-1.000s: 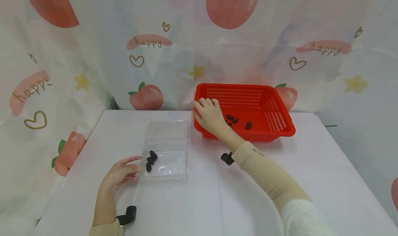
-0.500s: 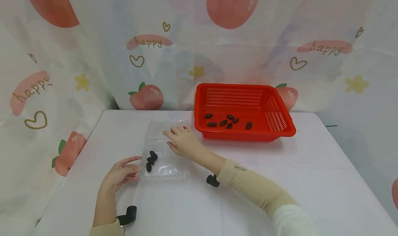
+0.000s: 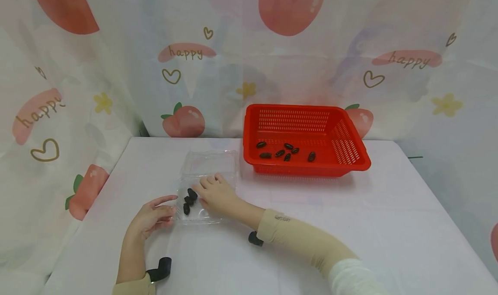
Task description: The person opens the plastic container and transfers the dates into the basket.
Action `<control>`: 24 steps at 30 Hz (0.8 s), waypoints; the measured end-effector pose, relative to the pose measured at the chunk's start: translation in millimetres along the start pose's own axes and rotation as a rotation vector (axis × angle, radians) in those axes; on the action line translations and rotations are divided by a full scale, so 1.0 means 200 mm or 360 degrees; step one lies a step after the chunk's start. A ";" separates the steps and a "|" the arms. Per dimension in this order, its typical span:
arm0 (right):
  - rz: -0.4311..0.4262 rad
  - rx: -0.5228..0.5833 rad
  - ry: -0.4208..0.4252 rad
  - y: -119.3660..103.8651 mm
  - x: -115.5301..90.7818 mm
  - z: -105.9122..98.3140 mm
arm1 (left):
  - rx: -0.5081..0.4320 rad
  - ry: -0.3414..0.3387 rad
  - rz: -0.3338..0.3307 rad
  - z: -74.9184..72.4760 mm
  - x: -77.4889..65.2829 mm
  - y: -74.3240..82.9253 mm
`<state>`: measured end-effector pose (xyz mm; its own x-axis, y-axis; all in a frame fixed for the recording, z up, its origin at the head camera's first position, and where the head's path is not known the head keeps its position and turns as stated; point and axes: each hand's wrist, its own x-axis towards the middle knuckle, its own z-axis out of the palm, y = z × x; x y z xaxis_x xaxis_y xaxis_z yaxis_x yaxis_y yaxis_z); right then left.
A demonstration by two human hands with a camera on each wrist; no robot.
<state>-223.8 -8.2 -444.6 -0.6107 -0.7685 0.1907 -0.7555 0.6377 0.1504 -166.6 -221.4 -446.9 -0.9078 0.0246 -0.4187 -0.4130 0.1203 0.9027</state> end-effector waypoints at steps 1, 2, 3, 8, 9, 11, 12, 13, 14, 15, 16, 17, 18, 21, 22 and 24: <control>0.0004 0.0003 -0.0019 -0.01 0.00 0.01 | -0.0001 -0.0004 0.0001 0.00 0.00 0.00; 0.0011 0.0006 -0.0044 -0.01 0.00 0.02 | -0.0002 -0.0008 0.0002 0.00 0.00 0.00; 0.0019 0.0010 -0.0063 -0.01 0.01 0.03 | -0.0002 -0.0012 0.0004 0.00 0.00 0.00; 0.0056 0.0021 -0.0151 -0.02 0.02 0.08 | -0.0006 -0.0021 0.0011 0.00 0.00 0.00; 0.0060 0.0014 -0.0162 -0.02 0.02 0.08 | -0.0004 -0.0022 0.0012 0.00 0.00 0.00; 0.0064 -0.0016 -0.0184 -0.02 0.02 0.08 | -0.0006 -0.0018 0.0009 0.01 0.00 0.00; 0.0067 -0.0030 -0.0193 -0.02 0.03 0.08 | -0.0009 -0.0016 0.0007 0.01 0.00 0.00; 0.0070 -0.0043 -0.0204 -0.02 0.03 0.09 | -0.0013 -0.0015 0.0005 0.01 0.00 0.01; 0.0073 -0.0056 -0.0213 -0.02 0.03 0.09 | -0.0015 -0.0013 0.0002 0.01 0.00 0.01; 0.0075 -0.0069 -0.0221 -0.02 0.03 0.09 | -0.0021 -0.0011 -0.0001 0.01 0.00 0.01; 0.0077 -0.0079 -0.0227 -0.02 0.03 0.09 | -0.0026 -0.0009 -0.0004 0.01 0.00 0.01; 0.0079 -0.0085 -0.0231 -0.02 0.03 0.09 | -0.0029 -0.0009 -0.0005 0.01 0.00 0.01; 0.0081 -0.0086 -0.0233 -0.02 0.02 0.09 | -0.0030 -0.0009 -0.0005 0.01 0.00 0.01; 0.0081 -0.0076 -0.0231 -0.02 0.02 0.08 | -0.0027 -0.0016 -0.0002 0.01 0.00 0.01; 0.0080 -0.0069 -0.0227 -0.02 0.02 0.08 | -0.0023 -0.0019 0.0001 0.01 -0.01 0.01; 0.0078 -0.0053 -0.0223 -0.02 0.02 0.07 | -0.0023 -0.0024 0.0004 0.01 0.00 0.01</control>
<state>-226.0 -15.4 -458.7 -0.6757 -0.7346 0.0615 -0.7169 0.6743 0.1770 -166.6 -219.6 -444.6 -0.9076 0.0397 -0.4179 -0.4121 0.1061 0.9050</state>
